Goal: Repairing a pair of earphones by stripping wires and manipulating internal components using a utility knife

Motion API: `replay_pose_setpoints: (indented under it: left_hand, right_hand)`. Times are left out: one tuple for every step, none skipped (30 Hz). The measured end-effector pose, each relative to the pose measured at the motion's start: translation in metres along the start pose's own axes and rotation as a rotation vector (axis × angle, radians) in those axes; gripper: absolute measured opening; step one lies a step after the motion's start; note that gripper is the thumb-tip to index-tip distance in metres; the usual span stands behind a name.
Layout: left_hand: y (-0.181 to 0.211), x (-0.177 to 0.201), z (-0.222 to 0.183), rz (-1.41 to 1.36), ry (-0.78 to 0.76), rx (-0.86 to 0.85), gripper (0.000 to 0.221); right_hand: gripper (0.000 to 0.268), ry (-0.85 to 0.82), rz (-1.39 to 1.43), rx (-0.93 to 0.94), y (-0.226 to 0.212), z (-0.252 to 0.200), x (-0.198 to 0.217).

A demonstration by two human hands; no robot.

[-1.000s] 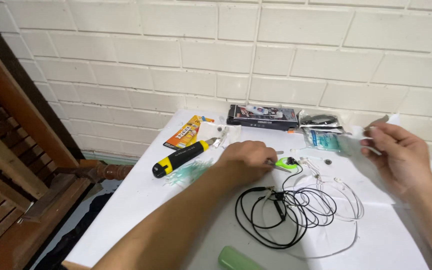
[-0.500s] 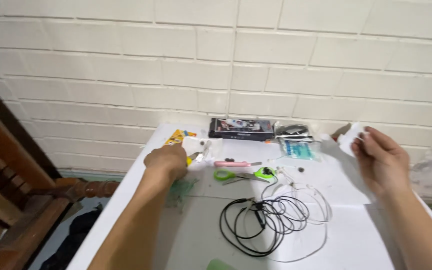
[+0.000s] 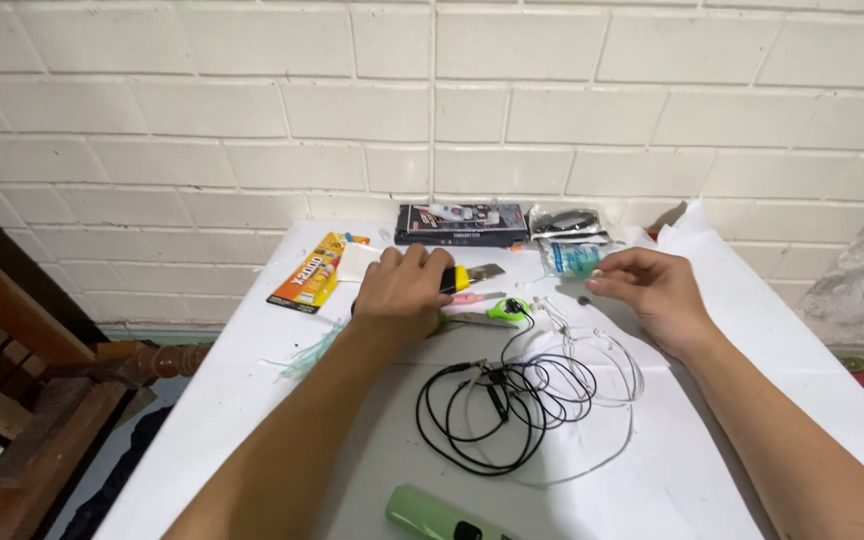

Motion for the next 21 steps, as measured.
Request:
replay_pose_setpoints:
  left_hand:
    - [0.003, -0.006, 0.004, 0.022, 0.08, -0.086, 0.042]
    - [0.005, -0.009, 0.005, 0.023, 0.074, -0.085, 0.042]
    - [0.008, -0.008, 0.005, 0.024, 0.124, -0.118, 0.039]
    - [0.012, -0.007, 0.006, 0.025, 0.174, -0.151, 0.036]
    - [0.013, -0.006, 0.004, 0.025, 0.168, -0.151, 0.036]
    - [0.019, -0.002, 0.0, 0.002, 0.232, -0.202, 0.036]
    - [0.024, 0.001, -0.003, -0.021, 0.296, -0.253, 0.036]
    - [0.029, 0.018, -0.011, -0.022, 0.291, -0.251, 0.036]
    - [0.041, 0.035, -0.021, -0.163, 0.264, -0.42, 0.031]
    - [0.053, 0.053, -0.031, -0.306, 0.236, -0.589, 0.027]
    - [0.061, 0.075, -0.045, -0.308, 0.233, -0.589, 0.027]
    - [0.076, 0.071, -0.052, -0.413, -0.208, -0.599, 0.037]
    - [0.09, 0.066, -0.07, -0.503, -0.652, -0.598, 0.049]
    - [0.1, 0.07, -0.073, -0.509, -0.656, -0.602, 0.049]
    - [0.108, 0.057, -0.087, -0.389, -0.952, -0.579, 0.07]
    - [0.11, 0.05, -0.102, -0.249, -1.235, -0.541, 0.091]
    - [0.114, 0.04, -0.109, -0.245, -1.233, -0.54, 0.091]
    - [0.115, 0.033, -0.11, -0.096, -1.125, -0.562, 0.062]
    - [0.116, 0.028, -0.111, 0.051, -1.014, -0.58, 0.033]
    - [0.122, 0.039, -0.116, 0.057, -1.004, -0.58, 0.033]
    - [0.117, 0.048, -0.118, -0.088, -1.061, -0.375, 0.036]
  right_hand:
    - [0.033, -0.055, -0.087, -0.014, -0.009, -0.002, -0.01]
    - [0.033, -0.055, -0.084, -0.018, -0.01, -0.004, -0.012]
    - [0.034, -0.099, -0.185, -0.047, -0.011, -0.005, -0.018]
    - [0.034, -0.143, -0.286, -0.075, -0.011, -0.005, -0.023]
    - [0.034, -0.143, -0.283, -0.08, -0.013, -0.005, -0.027]
    - [0.03, -0.174, -0.456, -0.044, -0.019, -0.005, -0.033]
    - [0.026, -0.205, -0.629, -0.008, -0.025, -0.004, -0.039]
    - [0.026, -0.207, -0.627, -0.012, -0.029, -0.006, -0.043]
    - [0.025, -0.224, -0.693, 0.032, -0.037, -0.009, -0.048]
    - [0.024, -0.24, -0.76, 0.077, -0.045, -0.011, -0.054]
    - [0.024, -0.24, -0.759, 0.073, -0.04, -0.009, -0.053]
    - [0.023, -0.241, -0.801, 0.106, -0.039, -0.009, -0.052]
    - [0.023, -0.242, -0.844, 0.138, -0.037, -0.009, -0.051]
    - [0.023, -0.242, -0.846, 0.129, -0.038, -0.01, -0.052]
    - [0.021, -0.264, -0.869, 0.157, -0.042, -0.012, -0.056]
    - [0.018, -0.282, -0.889, 0.197, -0.048, -0.009, -0.063]
    - [0.018, -0.279, -0.889, 0.2, -0.045, -0.013, -0.065]
    - [0.019, -0.285, -0.893, 0.211, -0.043, -0.014, -0.068]
    - [0.019, -0.291, -0.897, 0.221, -0.043, -0.015, -0.072]
    - [0.019, -0.286, -0.902, 0.23, -0.042, -0.016, -0.073]
    - [0.021, -0.314, -0.887, 0.223, -0.039, -0.017, -0.077]
Point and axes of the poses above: each hand's wrist, its own z-axis towards the middle knuckle, its own x-axis out of the back of the hand, y = z × x, the point moved 7 cm from there along z, towards the middle knuckle, and after that the axes turned 14 degrees about -y, right-handed, at the moved point
